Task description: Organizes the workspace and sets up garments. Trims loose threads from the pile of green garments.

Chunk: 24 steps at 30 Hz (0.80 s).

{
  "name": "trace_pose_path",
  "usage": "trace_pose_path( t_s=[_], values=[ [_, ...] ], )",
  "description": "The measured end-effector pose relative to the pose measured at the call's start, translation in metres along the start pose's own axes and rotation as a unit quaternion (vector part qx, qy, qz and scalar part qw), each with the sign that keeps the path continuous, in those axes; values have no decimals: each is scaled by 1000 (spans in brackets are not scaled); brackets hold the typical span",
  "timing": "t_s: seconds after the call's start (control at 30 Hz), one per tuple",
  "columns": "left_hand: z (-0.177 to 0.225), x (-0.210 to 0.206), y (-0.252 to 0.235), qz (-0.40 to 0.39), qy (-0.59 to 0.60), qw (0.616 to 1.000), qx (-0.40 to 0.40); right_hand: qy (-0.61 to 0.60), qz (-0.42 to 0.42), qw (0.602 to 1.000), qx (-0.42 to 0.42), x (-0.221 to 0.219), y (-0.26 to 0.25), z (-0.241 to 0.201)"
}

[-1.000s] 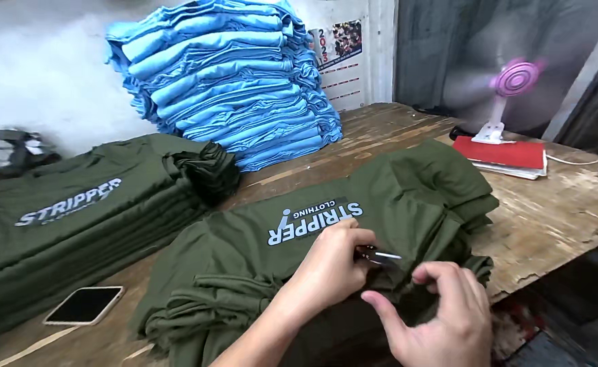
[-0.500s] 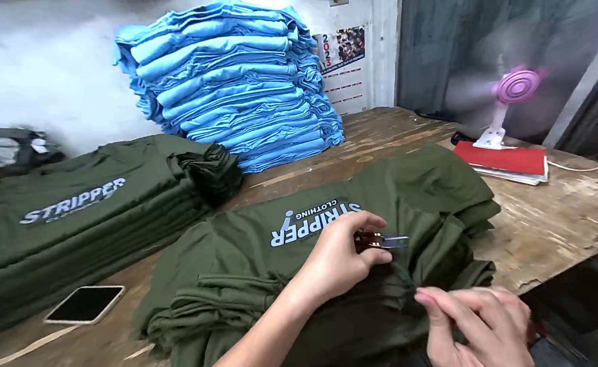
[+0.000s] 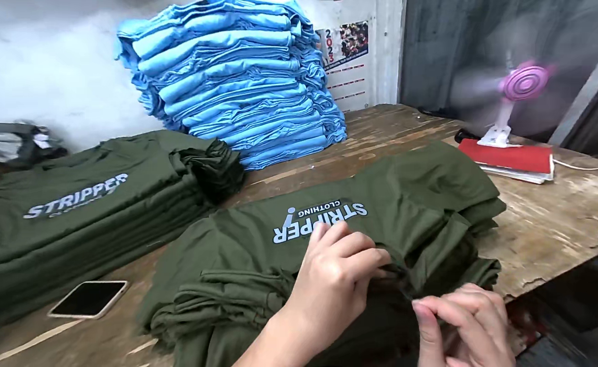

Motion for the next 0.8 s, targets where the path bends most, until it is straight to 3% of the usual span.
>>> trace_pose_path(
  t_s=[0.13, 0.2, 0.27, 0.33, 0.37, 0.4, 0.5, 0.53, 0.6, 0.67, 0.73, 0.8],
  values=[
    [8, -7, 1, -1, -26, 998, -54, -27, -64, 997, 42, 7, 3, 4],
    [6, -10, 1, -3, -4, 1000, -28, -24, -100, 991, 87, 8, 7, 7],
    [-3, -12, 2, -70, 64, 992, 81, 36, -84, 989, 112, 3, 7, 15],
    [-16, -20, 5, -211, 232, 925, 213, 79, -56, 987, 128, -4, 8, 27],
    [-22, -25, 6, -232, 297, 891, 254, 67, -48, 987, 141, -2, 10, 32],
    [-29, -25, 6, -214, 308, 882, 285, 54, -55, 984, 161, 3, 13, 33],
    [-52, -7, 1, -107, 62, 947, 298, 9, -104, 973, 206, 18, 24, 28],
    [-52, -3, 0, -83, -19, 961, 265, -9, -113, 975, 190, 22, 25, 28],
    [-45, 1, -3, -66, -74, 977, 189, -42, -105, 990, 82, 27, 21, 31],
    [-31, 1, -7, -68, -60, 989, 118, -29, -100, 990, -91, 19, 13, 34],
    [-14, -3, -9, -82, -35, 994, 57, -52, -142, 962, -226, 2, 9, 36],
    [-2, -5, -10, -81, -24, 996, 4, -73, -117, 958, -253, -4, 10, 35]
  ],
)
Point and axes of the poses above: each hand's wrist, its own y-axis away from the middle knuckle, its own x-axis out of the back of the hand, z = x × y, the point moved 6 cm from there along -y, towards the middle knuckle, and after that the axes turned 15 degrees about -x, right-handed, at the moved point
